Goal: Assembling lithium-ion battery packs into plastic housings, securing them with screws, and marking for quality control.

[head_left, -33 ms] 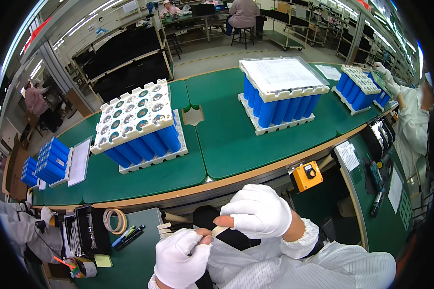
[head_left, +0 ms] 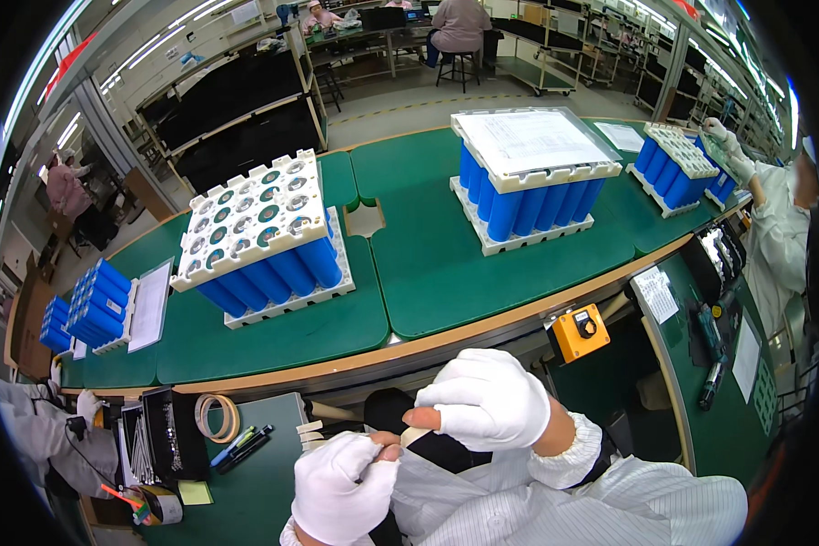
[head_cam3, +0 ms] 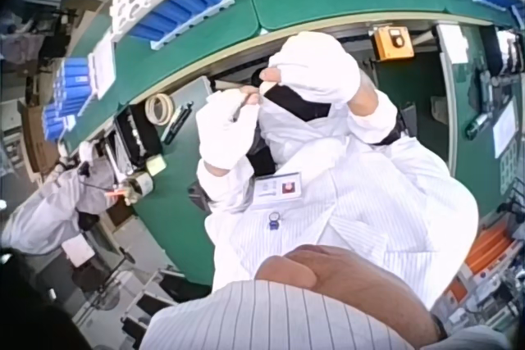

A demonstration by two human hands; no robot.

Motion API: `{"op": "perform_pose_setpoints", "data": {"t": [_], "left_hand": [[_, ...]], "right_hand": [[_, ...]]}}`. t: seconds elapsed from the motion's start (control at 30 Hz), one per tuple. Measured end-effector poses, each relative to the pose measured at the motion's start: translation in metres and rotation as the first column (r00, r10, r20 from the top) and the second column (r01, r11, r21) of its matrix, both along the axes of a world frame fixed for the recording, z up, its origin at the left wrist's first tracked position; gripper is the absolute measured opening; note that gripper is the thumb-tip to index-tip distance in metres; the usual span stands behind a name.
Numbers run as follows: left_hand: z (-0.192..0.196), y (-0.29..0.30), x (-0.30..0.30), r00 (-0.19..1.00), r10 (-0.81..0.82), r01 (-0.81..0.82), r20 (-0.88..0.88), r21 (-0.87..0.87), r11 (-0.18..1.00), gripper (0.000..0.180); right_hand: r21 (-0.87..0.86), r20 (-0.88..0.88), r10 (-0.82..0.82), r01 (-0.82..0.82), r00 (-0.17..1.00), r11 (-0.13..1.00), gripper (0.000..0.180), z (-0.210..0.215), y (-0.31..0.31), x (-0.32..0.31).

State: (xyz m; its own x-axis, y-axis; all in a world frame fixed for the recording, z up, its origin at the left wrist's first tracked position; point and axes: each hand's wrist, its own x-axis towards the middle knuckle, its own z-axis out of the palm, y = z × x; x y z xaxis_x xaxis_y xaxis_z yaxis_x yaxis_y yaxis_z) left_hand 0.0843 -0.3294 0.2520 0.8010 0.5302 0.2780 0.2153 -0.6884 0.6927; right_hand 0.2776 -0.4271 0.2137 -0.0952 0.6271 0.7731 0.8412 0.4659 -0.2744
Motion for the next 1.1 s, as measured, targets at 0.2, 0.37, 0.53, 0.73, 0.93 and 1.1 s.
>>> {"op": "perform_pose_setpoints", "data": {"t": [0.2, 0.37, 0.53, 0.73, 0.93, 1.1], "left_hand": [[-0.002, -0.0007, -0.0045, 0.995, -0.024, 0.029, 0.092, -0.053, 0.998, 0.007], [-0.0008, -0.0008, -0.0034, 0.998, -0.018, 0.023, 0.057, -0.089, 0.996, 0.005], [-0.0006, 0.0015, -0.0029, 0.999, -0.03, 0.032, 0.029, -0.089, 0.995, 0.005], [-0.0031, 0.0011, -0.0034, 0.996, -0.043, 0.051, 0.081, -0.091, 0.995, 0.005], [0.0007, 0.0009, -0.0075, 0.996, -0.042, 0.03, -0.073, -0.163, 0.986, 0.01], [-0.0071, 0.0039, 0.0007, 1.0, 0.006, -0.005, 0.017, -0.033, 0.999, 0.006]], "right_hand": [[-0.014, 0.005, -0.005, 0.005, 1.0, 1.0, 0.024, -0.0002, 0.0007, -0.0001], [-0.01, -0.004, -0.005, 0.005, 1.0, 1.0, 0.023, 0.0001, 0.0014, -0.0014], [0.015, -0.006, 0.008, -0.008, 1.0, 1.0, 0.04, -0.0051, 0.0014, 0.0012], [-0.006, -0.011, 0.005, -0.005, 1.0, 1.0, 0.029, -0.0011, 0.0015, -0.0009], [-0.011, 0.006, 0.006, -0.006, 1.0, 1.0, 0.027, -0.0024, 0.0014, -0.0018], [-0.018, 0.013, -0.002, 0.002, 1.0, 1.0, 0.025, -0.003, 0.0021, -0.0022]]}}
